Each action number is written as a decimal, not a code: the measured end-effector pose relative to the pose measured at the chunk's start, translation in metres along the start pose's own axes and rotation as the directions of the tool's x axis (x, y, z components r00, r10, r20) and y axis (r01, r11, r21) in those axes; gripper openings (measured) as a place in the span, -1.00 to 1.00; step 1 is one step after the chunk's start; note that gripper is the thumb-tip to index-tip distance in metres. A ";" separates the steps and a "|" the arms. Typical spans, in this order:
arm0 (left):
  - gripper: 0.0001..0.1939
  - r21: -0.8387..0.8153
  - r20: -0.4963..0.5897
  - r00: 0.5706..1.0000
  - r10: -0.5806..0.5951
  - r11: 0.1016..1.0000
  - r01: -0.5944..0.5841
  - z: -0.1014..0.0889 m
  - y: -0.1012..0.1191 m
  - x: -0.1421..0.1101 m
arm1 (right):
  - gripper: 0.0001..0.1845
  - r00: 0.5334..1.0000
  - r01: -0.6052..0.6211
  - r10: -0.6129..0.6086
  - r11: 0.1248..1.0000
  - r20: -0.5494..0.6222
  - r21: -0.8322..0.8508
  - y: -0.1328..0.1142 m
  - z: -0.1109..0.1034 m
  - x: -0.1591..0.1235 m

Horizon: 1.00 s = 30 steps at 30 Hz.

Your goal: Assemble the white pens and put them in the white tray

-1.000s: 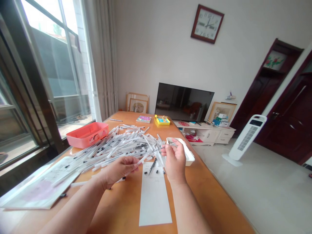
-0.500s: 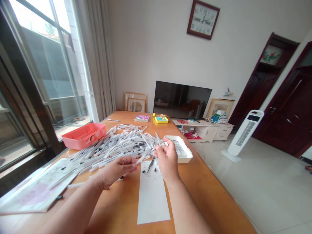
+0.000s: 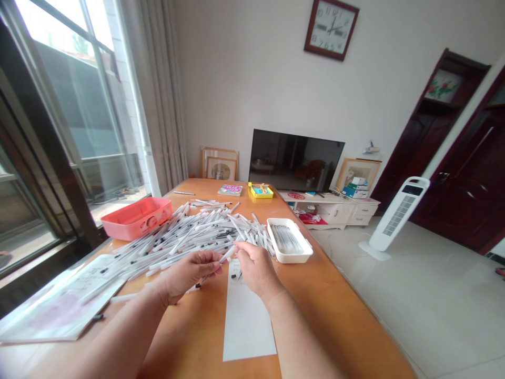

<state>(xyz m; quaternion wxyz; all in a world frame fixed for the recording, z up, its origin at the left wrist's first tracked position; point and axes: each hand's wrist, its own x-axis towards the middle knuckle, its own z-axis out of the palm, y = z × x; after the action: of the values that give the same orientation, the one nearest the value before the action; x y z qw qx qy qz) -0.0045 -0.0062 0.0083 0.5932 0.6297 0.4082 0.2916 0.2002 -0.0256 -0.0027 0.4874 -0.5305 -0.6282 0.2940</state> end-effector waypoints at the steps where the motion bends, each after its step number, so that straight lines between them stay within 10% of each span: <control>1: -0.72 0.003 -0.004 1.000 0.002 1.000 -0.002 0.000 0.000 0.000 | -0.56 1.000 -0.004 0.004 1.000 0.001 -0.006 0.001 -0.001 0.000; 7: -0.67 0.038 -0.029 1.000 0.001 0.999 0.000 0.000 0.005 -0.003 | -0.66 0.997 -0.040 0.035 0.997 -0.074 -0.065 0.006 -0.009 0.003; 22: -0.72 0.011 -0.006 1.000 0.028 1.000 -0.028 -0.001 0.009 -0.003 | -0.88 0.955 0.244 -0.065 0.730 0.291 -0.639 0.008 0.004 -0.008; 26: -0.69 0.011 -0.017 0.999 0.030 1.000 -0.030 -0.001 0.008 -0.003 | -0.87 0.979 0.163 -0.079 0.857 0.188 -0.490 0.010 0.005 -0.005; 30: -0.68 0.028 -0.023 1.000 0.020 0.999 -0.019 -0.002 0.008 -0.002 | -0.85 0.994 -0.110 0.108 0.991 0.028 0.076 0.003 -0.006 0.001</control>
<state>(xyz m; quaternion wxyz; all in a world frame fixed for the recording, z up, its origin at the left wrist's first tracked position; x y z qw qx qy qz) -0.0061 -0.0070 0.0166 0.5768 0.6383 0.4130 0.2990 0.2070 -0.0250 -0.0036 0.4833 -0.5413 -0.5921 0.3504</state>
